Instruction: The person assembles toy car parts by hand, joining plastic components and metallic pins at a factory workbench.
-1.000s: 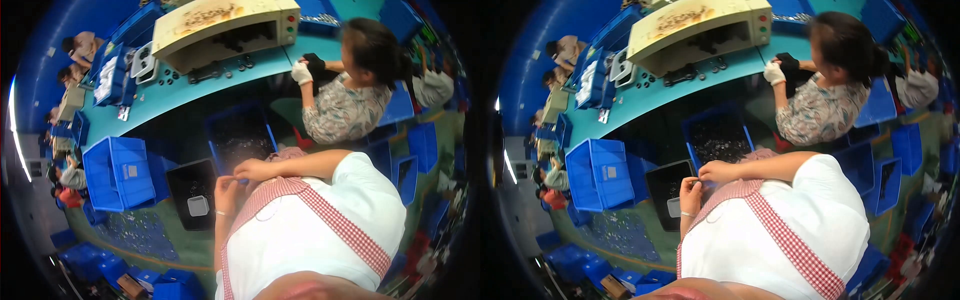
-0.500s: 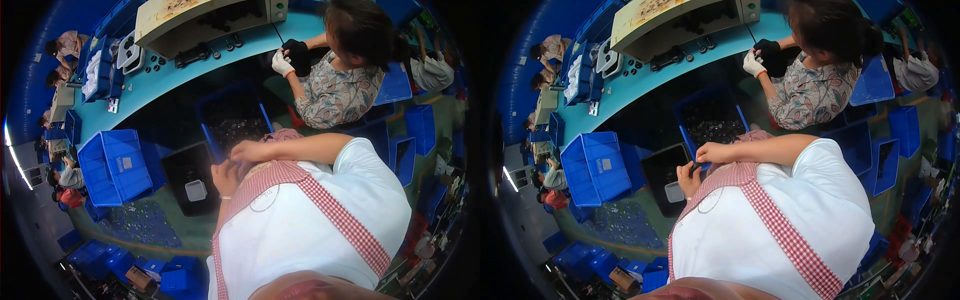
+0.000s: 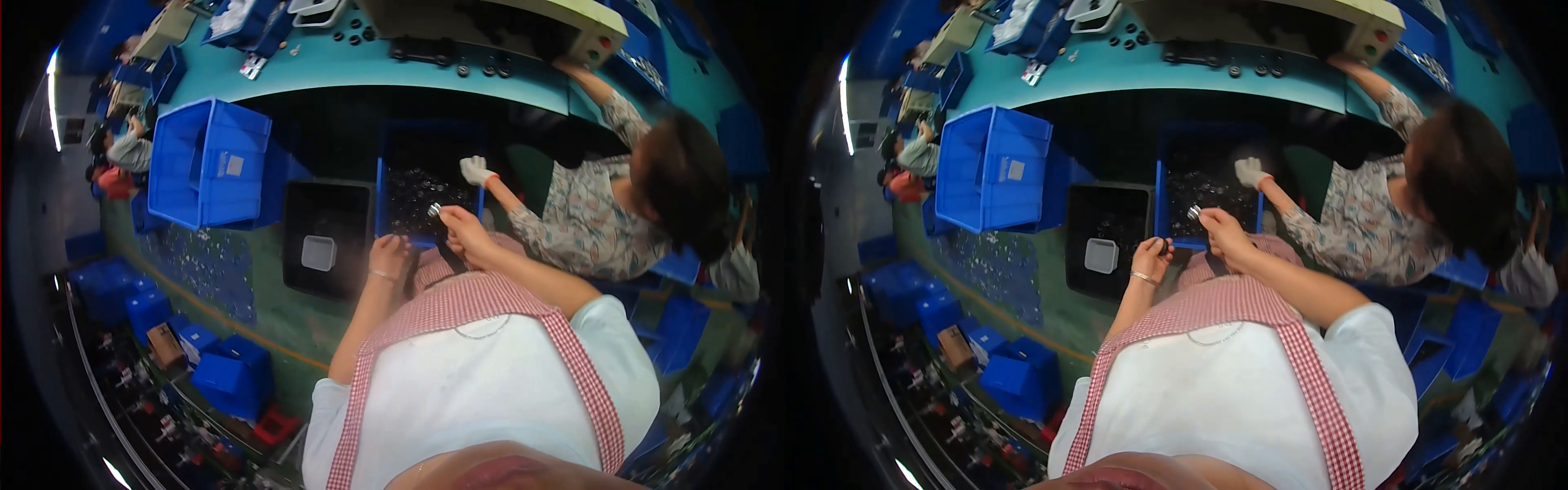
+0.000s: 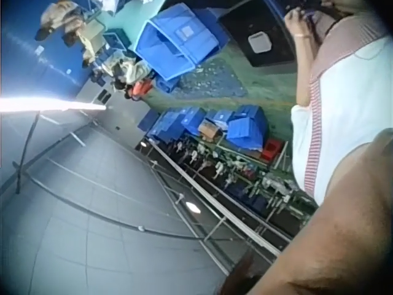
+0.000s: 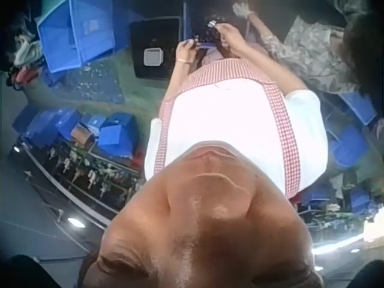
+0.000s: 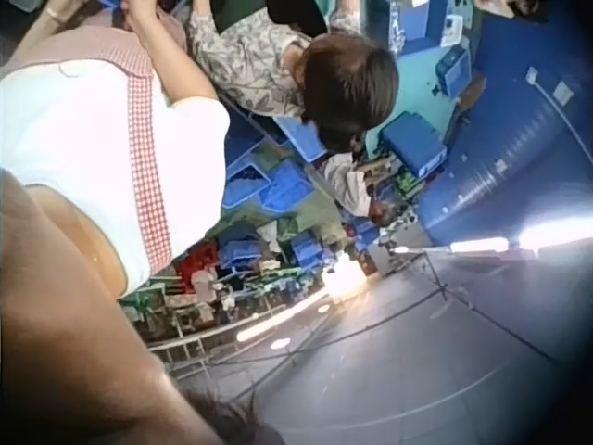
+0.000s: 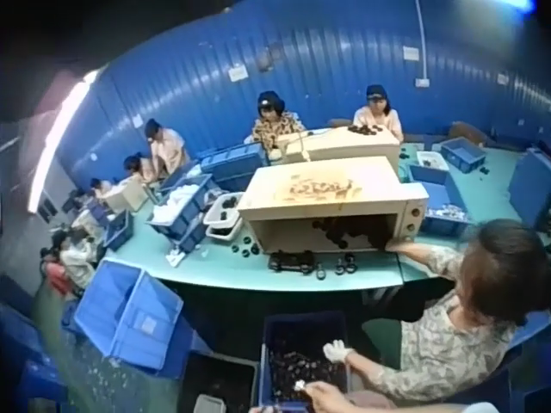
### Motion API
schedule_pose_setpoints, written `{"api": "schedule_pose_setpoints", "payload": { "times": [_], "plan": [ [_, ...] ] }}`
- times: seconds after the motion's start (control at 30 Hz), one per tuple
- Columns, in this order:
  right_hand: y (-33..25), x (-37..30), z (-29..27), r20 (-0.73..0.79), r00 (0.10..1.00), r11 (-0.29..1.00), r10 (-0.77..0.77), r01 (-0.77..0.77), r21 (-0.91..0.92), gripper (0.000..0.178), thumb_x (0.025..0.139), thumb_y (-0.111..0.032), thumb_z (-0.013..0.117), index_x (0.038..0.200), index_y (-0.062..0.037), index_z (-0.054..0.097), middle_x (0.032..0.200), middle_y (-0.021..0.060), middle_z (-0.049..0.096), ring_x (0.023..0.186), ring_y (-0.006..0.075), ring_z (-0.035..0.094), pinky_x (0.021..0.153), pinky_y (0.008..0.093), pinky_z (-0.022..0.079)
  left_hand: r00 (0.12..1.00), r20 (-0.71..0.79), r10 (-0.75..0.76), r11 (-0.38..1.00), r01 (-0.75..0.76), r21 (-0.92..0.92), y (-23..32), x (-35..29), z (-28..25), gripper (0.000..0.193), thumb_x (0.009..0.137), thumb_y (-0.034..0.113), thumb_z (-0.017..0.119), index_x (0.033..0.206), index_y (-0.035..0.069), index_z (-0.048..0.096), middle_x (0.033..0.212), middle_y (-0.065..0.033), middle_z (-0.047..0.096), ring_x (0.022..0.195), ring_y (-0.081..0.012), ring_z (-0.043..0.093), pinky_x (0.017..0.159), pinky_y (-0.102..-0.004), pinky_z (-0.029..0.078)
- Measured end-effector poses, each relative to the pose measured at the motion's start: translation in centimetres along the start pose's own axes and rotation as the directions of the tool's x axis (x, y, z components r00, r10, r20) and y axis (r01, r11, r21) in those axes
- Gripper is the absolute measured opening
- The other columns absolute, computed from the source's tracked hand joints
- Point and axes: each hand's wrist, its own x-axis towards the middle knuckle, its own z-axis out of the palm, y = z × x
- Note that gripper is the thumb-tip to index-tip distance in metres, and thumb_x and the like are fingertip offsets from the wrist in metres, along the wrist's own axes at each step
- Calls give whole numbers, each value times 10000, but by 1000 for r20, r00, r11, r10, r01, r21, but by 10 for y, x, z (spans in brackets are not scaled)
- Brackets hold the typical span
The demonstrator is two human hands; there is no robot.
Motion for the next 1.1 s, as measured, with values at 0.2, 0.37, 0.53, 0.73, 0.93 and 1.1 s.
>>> {"api": "schedule_pose_setpoints", "payload": {
  "times": [0.2,0.37,0.53,0.73,0.93,1.1],
  "plan": [
    [24,18,-27,30,989,987,143,-145,68,144,908,-223,509,997,-117,551,540,-84,301,409,21,251,365,188,181,933,-142,-331,929,296,-221,5,113,-3,121,845,7,526,960,41,510,885,-105,556,742,-224,567,647,-351,508],
    [63,68,-52,-226,964,990,139,-129,57,122,912,-216,505,952,-120,567,530,-86,319,410,25,280,369,201,212,979,-104,177,934,-134,332,74,272,43,424,741,-37,572,1117,68,407,853,-98,514,608,-198,551,503,-326,497],
    [2,217,-53,-201,825,705,-528,295,-645,181,924,-188,443,910,-23,515,684,114,546,593,244,546,553,354,434,844,-86,529,704,-380,600,147,378,96,358,764,-60,520,1084,82,449,700,-76,532,504,-141,520,418,-276,433],
    [-139,389,-16,653,257,-478,-712,503,-720,67,805,-93,479,855,-59,509,812,110,527,813,288,515,706,367,395,463,225,857,72,-540,838,221,448,136,385,738,-7,549,1114,66,513,755,-104,559,659,-210,555,643,-315,477],
    [-180,451,-2,805,276,-677,-525,437,-592,110,727,-64,479,835,-77,500,783,81,505,785,255,494,702,360,380,424,211,881,82,-575,814,277,474,174,377,719,95,637,1081,60,536,964,-150,531,878,-291,534,832,-365,426],
    [-177,452,4,771,333,-637,-543,435,-637,138,679,-44,512,814,-69,501,755,84,501,768,264,493,696,367,383,513,458,726,-321,-337,885,295,516,183,928,592,538,739,1360,282,286,1437,-115,139,1303,-425,111,1002,-611,212]
  ]
}}
